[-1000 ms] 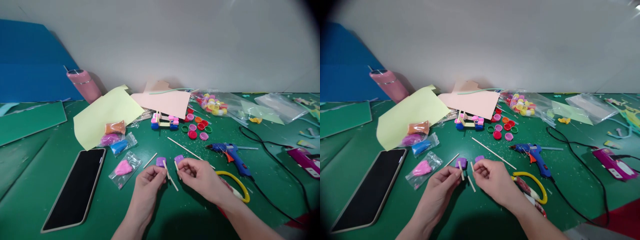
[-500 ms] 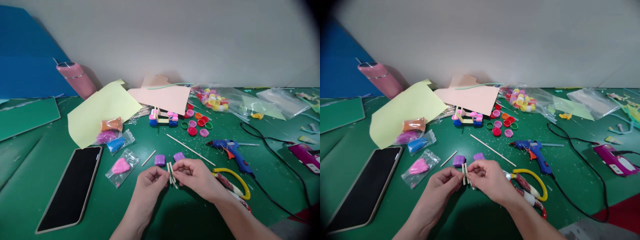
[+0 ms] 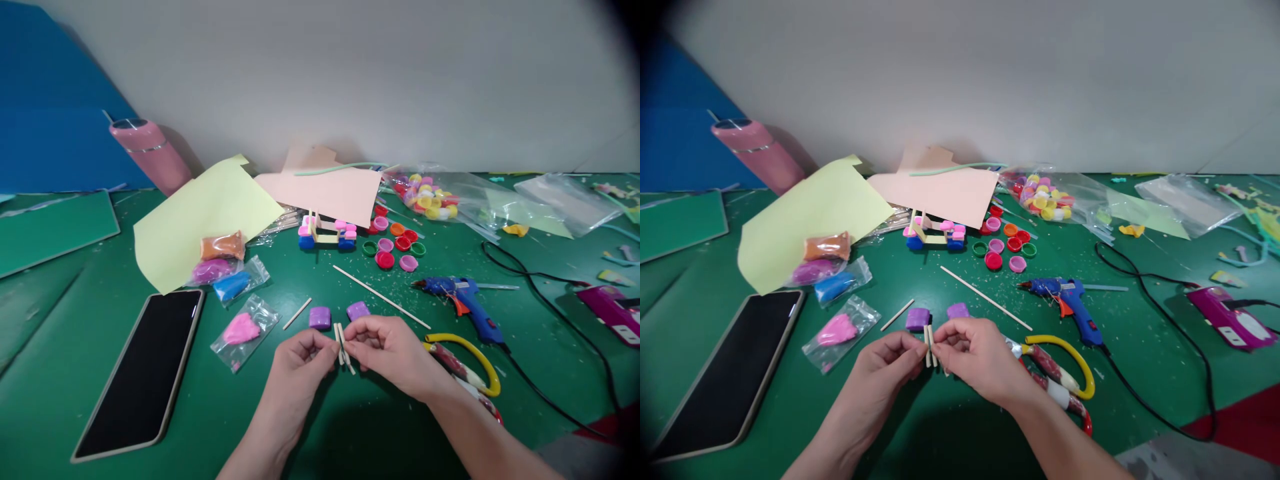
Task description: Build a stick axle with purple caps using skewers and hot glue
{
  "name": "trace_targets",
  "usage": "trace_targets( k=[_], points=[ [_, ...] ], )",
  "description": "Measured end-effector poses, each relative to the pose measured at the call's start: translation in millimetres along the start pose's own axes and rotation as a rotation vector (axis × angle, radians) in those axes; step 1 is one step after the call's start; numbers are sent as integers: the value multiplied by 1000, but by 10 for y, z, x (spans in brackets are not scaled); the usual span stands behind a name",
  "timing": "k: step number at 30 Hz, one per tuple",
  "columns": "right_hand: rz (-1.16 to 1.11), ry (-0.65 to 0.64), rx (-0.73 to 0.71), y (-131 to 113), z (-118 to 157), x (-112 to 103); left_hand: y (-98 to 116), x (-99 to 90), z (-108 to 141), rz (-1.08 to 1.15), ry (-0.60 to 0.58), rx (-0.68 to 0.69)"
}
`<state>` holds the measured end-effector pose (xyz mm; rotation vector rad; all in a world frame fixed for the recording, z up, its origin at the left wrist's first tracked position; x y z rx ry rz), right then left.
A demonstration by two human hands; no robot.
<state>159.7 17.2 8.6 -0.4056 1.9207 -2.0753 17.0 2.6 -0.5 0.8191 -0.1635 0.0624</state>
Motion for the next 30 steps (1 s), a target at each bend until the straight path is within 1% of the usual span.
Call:
trace_targets(
  k=[30],
  points=[
    [-1,4,3,-25,-19,-1,-12,-12,-16,-35,3,8]
  ],
)
Point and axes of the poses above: each hand's wrist, its own z-axis away from the middle knuckle, its own x-axis out of the palm, y = z × x, the point moved 2 cm from there along -z, towards the middle knuckle, and after that the axes turned 15 degrees about -x, right-handed, at the moved point
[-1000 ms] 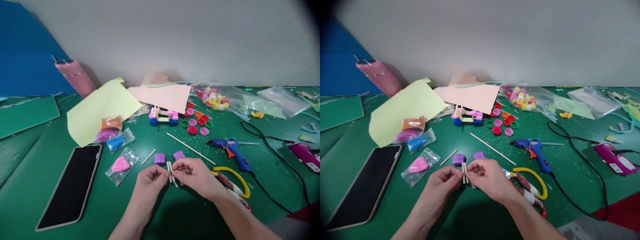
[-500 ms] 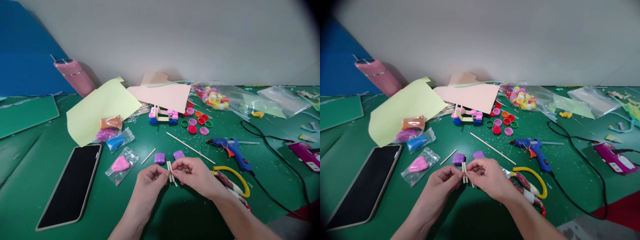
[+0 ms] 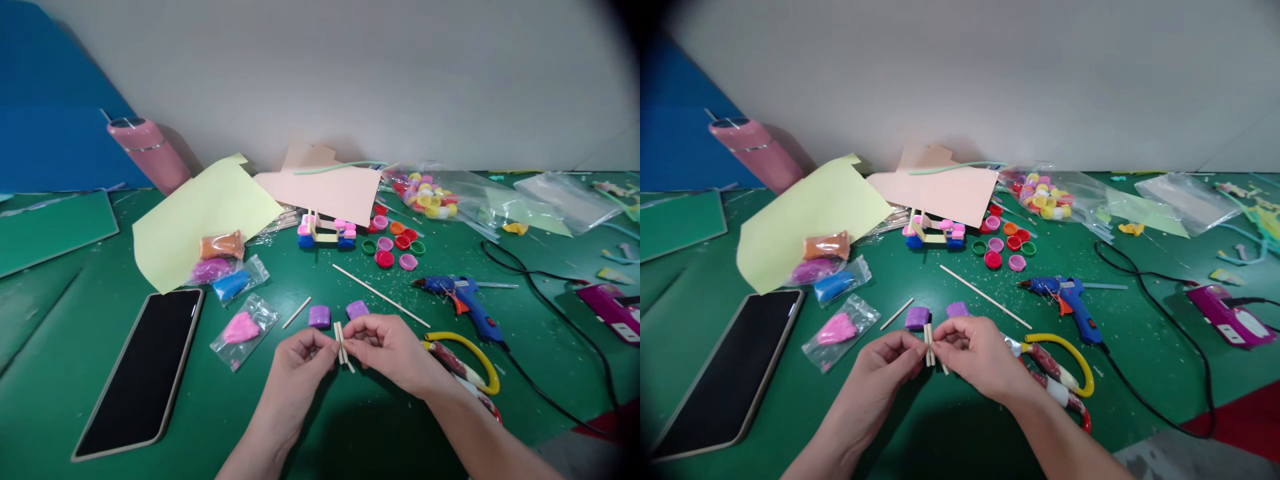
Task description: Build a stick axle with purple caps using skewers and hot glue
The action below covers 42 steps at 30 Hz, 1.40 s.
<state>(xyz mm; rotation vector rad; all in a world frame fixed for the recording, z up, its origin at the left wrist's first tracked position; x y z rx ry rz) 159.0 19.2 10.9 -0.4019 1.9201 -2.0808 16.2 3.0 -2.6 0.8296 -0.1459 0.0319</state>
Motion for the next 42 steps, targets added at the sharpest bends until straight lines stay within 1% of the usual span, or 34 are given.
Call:
trace_targets(
  k=[5,22,32,42],
  points=[
    [17,2,2,-13,-11,-3,-1,-2,4,-4,3,1],
    [-33,6,11,6,9,6,0,10,2,-3,-7,0],
    [24,-9,-8,6,4,0,15,16,6,62,-10,-16],
    [56,-9,-7,0,11,-14,7,15,2,53,-4,-11]
  ],
)
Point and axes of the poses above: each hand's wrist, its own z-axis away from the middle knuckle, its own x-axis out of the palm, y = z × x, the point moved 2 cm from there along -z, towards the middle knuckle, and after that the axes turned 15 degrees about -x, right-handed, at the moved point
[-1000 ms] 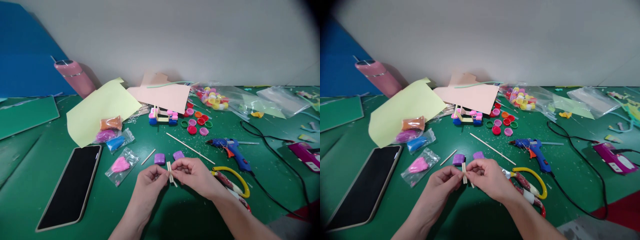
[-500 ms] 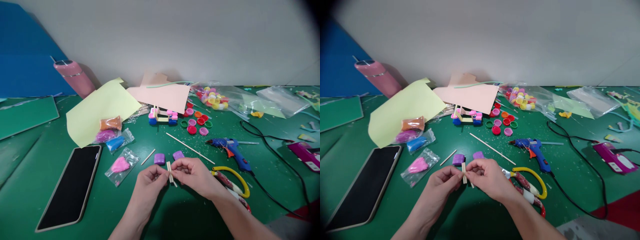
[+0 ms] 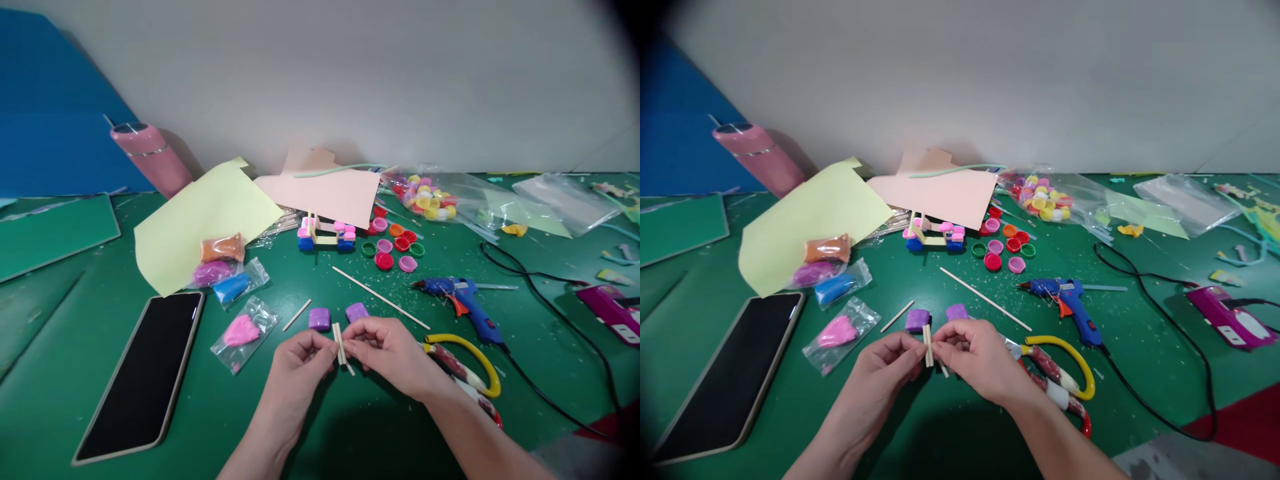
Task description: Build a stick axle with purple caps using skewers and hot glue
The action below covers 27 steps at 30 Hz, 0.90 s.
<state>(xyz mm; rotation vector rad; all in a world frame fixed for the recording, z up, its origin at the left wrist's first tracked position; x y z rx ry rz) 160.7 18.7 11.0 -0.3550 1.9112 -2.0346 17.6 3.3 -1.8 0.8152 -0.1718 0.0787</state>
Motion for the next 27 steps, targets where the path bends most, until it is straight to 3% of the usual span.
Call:
trace_targets(
  k=[27],
  points=[
    [22,36,-29,-15,11,10,-12,-7,3,-27,-22,15]
  ],
)
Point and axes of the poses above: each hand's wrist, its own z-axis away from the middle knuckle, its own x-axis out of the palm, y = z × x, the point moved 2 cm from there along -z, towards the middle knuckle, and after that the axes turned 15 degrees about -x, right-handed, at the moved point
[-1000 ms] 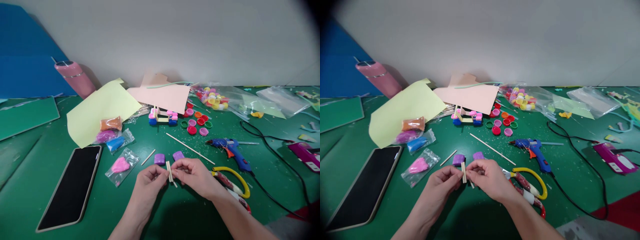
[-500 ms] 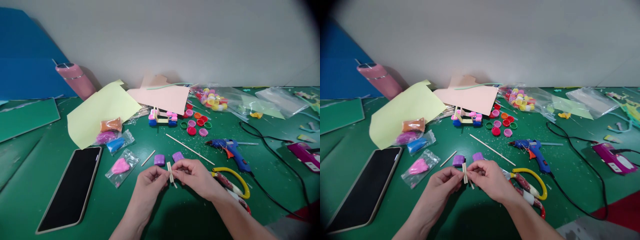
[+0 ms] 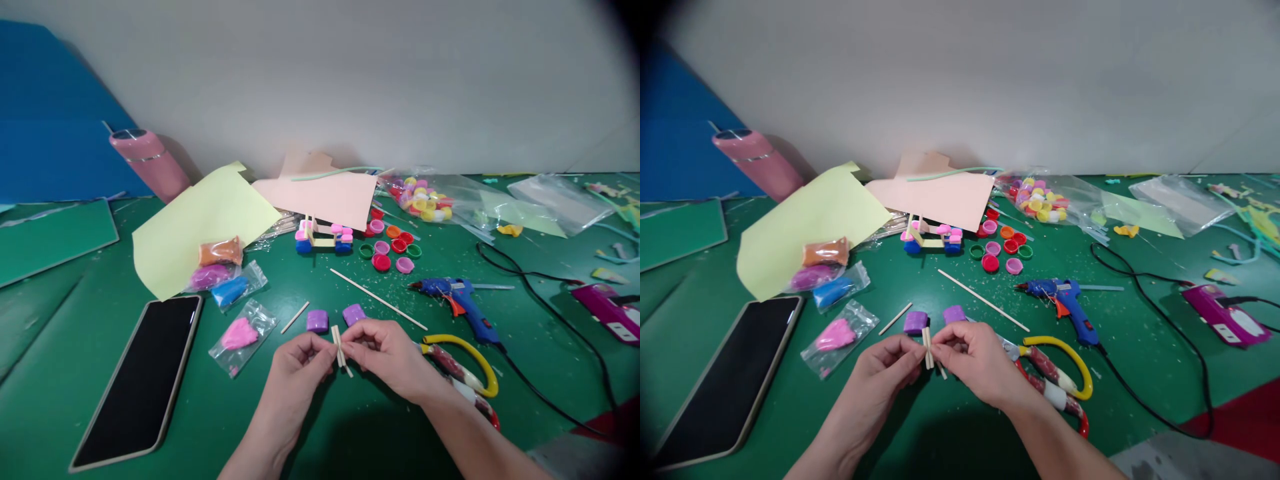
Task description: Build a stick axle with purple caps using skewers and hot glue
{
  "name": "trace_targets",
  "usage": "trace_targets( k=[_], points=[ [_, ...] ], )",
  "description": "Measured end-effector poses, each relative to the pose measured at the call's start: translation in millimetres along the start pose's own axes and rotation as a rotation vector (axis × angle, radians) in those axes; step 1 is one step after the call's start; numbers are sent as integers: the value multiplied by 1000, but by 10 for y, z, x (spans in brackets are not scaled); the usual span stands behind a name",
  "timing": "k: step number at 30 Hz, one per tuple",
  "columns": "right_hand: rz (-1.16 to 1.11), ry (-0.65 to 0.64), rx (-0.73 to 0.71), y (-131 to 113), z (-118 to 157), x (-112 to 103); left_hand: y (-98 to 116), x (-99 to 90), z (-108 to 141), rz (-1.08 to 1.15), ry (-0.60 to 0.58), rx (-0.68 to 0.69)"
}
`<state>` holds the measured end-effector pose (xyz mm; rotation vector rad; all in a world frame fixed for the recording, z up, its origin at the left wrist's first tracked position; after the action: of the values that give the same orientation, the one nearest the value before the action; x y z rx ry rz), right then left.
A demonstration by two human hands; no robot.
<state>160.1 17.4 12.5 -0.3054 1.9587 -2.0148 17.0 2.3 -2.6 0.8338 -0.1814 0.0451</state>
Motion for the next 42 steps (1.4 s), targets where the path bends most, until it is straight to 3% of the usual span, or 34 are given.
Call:
trace_targets(
  k=[42],
  points=[
    [-33,5,-15,28,5,2,26,-2,-3,-8,-4,-13]
  ],
)
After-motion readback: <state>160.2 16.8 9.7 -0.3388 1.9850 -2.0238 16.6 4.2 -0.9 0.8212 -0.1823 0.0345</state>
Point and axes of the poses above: each hand's wrist, its own z-axis away from the middle knuckle, its own x-axis out of the palm, y = z × x, the point moved 2 cm from there along -z, towards the middle knuckle, and after that the axes turned 15 degrees about -x, right-handed, at the moved point
